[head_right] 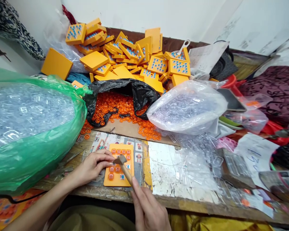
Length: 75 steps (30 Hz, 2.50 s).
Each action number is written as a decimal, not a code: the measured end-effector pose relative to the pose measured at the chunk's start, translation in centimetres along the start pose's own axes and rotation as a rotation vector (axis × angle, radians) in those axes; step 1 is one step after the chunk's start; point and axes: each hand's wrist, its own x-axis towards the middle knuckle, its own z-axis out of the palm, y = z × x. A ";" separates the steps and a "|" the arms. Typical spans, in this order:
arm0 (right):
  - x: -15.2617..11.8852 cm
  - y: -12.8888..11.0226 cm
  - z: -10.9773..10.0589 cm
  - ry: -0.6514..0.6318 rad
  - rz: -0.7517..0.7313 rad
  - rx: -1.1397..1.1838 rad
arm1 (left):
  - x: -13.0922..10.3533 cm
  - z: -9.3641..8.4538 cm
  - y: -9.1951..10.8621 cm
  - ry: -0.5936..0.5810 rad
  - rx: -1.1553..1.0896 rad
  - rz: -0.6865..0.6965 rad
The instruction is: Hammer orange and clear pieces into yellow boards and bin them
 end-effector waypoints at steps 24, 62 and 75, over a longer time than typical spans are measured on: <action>-1.0 0.7 0.5 -0.053 -0.016 -0.099 | -1.4 1.2 -1.6 0.143 0.116 0.115; 0.7 3.8 -0.3 0.192 0.770 0.476 | -1.1 0.3 -0.7 0.291 0.089 -0.035; 1.5 6.1 -2.2 -0.035 0.383 -0.472 | -0.5 0.9 0.2 0.077 0.233 -0.123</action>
